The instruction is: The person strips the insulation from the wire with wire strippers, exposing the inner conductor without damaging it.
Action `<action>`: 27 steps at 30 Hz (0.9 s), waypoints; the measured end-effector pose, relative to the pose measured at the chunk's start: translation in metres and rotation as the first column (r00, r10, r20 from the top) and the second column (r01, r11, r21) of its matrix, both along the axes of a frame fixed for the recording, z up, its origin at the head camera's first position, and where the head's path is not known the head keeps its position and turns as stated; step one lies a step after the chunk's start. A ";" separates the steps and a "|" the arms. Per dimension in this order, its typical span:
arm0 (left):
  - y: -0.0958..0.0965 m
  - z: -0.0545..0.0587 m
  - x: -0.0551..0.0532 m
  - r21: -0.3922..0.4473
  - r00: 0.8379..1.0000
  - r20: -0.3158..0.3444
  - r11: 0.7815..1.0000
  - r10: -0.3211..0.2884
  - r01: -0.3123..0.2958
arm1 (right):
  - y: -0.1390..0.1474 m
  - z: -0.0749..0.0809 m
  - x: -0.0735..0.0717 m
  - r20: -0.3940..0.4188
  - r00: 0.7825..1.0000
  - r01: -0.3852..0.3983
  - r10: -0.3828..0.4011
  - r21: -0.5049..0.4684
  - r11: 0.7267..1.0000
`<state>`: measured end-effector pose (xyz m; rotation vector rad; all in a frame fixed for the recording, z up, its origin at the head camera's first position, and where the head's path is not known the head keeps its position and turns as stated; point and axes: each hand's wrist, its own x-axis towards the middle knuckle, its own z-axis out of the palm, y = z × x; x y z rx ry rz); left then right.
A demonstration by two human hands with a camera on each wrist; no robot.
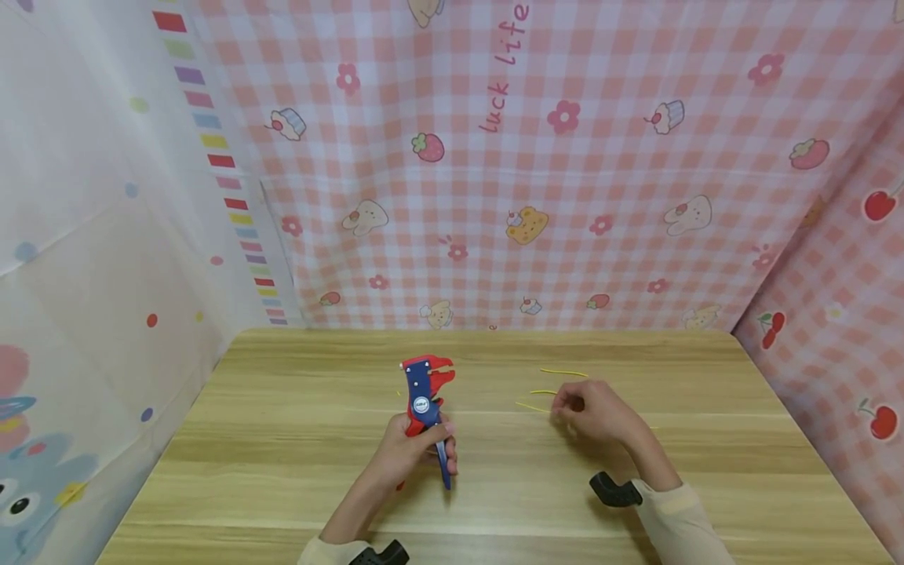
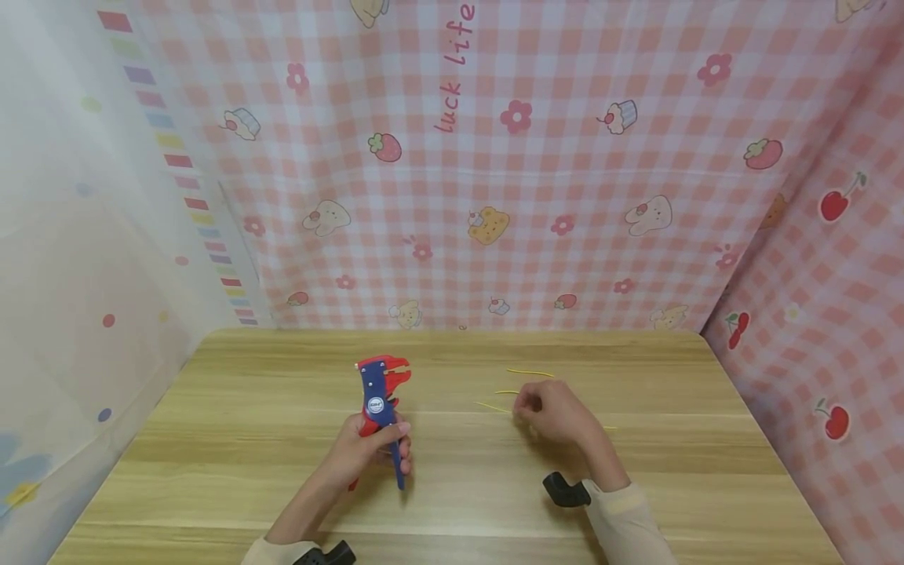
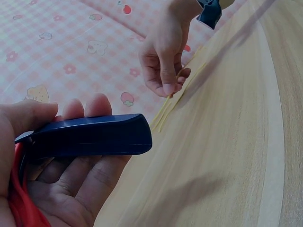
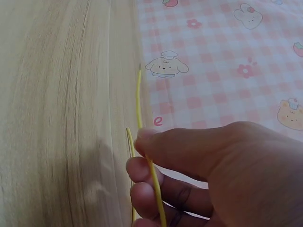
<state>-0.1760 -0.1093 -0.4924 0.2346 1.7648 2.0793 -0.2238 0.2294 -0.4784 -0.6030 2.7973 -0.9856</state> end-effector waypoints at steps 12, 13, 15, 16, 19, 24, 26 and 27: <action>-0.003 0.001 -0.002 0.003 1.000 -0.004 1.000 0.010 -0.010 | -0.001 0.004 0.003 0.062 0.998 0.006 -0.007 0.020 1.000; -0.003 0.001 -0.003 0.002 1.000 -0.002 1.000 0.013 -0.013 | -0.001 0.003 0.003 0.069 0.998 0.008 -0.009 0.024 1.000; -0.004 0.001 -0.003 0.000 1.000 0.002 1.000 0.016 -0.016 | 0.000 0.002 0.003 0.078 0.997 0.009 -0.011 0.034 0.999; -0.004 0.001 -0.003 -0.002 1.000 0.005 1.000 0.018 -0.018 | 0.000 0.001 0.003 0.083 0.996 0.010 -0.013 0.039 0.999; -0.005 0.001 -0.003 -0.007 1.000 0.012 1.000 0.021 -0.021 | 0.001 -0.002 0.002 0.094 0.995 0.008 -0.013 0.049 0.999; -0.008 0.001 -0.004 -0.004 0.999 0.014 1.000 0.029 -0.029 | 0.002 -0.004 0.002 0.121 0.993 0.013 -0.020 0.056 0.998; -0.009 0.000 -0.004 -0.005 0.999 0.018 0.999 0.036 -0.036 | 0.002 -0.004 0.002 0.130 0.991 0.013 -0.020 0.051 0.999; -0.010 0.000 -0.004 -0.008 0.999 0.021 0.999 0.037 -0.037 | 0.003 -0.004 0.002 0.131 0.991 0.012 -0.018 0.049 0.999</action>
